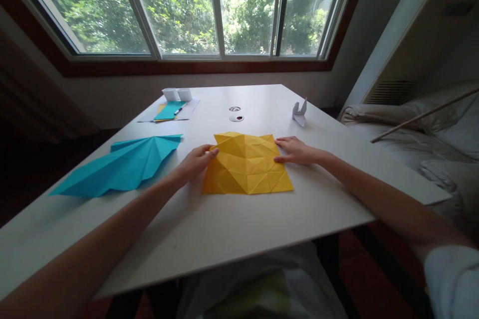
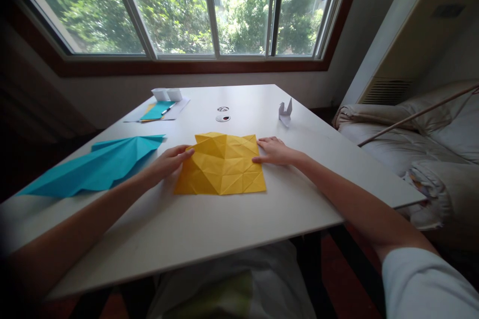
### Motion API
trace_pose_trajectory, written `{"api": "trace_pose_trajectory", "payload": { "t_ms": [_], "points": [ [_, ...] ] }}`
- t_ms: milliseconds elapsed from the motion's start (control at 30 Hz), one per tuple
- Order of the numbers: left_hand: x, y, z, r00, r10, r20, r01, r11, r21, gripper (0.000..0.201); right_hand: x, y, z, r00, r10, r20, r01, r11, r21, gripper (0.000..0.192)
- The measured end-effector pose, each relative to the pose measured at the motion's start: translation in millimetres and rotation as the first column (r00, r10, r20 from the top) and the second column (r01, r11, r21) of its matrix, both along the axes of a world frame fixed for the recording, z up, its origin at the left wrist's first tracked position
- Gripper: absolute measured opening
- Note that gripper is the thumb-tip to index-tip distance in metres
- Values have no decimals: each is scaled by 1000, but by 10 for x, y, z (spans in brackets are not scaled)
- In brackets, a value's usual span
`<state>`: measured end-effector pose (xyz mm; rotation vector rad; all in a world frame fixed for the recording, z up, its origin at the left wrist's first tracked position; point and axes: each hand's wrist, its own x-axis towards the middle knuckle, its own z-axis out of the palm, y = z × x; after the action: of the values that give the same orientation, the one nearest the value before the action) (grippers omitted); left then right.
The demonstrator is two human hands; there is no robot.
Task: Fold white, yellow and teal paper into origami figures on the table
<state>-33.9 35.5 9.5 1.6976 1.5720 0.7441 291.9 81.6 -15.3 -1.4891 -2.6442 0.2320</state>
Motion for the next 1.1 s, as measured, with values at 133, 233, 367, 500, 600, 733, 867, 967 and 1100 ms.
{"api": "trace_pose_trajectory", "payload": {
  "t_ms": [133,233,367,500,600,733,867,967,1100],
  "points": [
    [60,-72,93,900,97,425,-42,990,-136,51,-7,-16,33,1000,-1,-1,1,1000,-24,82],
    [88,-79,126,789,251,561,-109,956,-274,73,-27,-43,82,1000,-1,-6,1,998,-71,82],
    [112,-62,122,731,346,588,-133,918,-374,72,-44,-67,120,1000,-12,-26,9,994,-106,83],
    [104,-46,102,755,297,584,-27,905,-425,29,-35,-58,104,1000,-13,-14,11,994,-107,84],
    [87,-38,99,746,321,583,-14,883,-470,18,-24,-42,85,1000,-17,-21,15,994,-104,84],
    [69,-33,95,748,311,586,5,880,-474,22,-19,-31,81,1000,2,-20,-4,994,-111,85],
    [51,-24,58,769,270,579,7,903,-430,26,-17,-37,91,1000,0,-30,-4,993,-121,84],
    [27,-11,27,778,248,577,-7,922,-387,33,-14,-39,92,998,-2,-55,-5,992,-126,83],
    [-7,-9,24,777,211,593,-1,943,-333,37,-18,-38,99,995,-42,-91,28,988,-155,88]
  ]
}}
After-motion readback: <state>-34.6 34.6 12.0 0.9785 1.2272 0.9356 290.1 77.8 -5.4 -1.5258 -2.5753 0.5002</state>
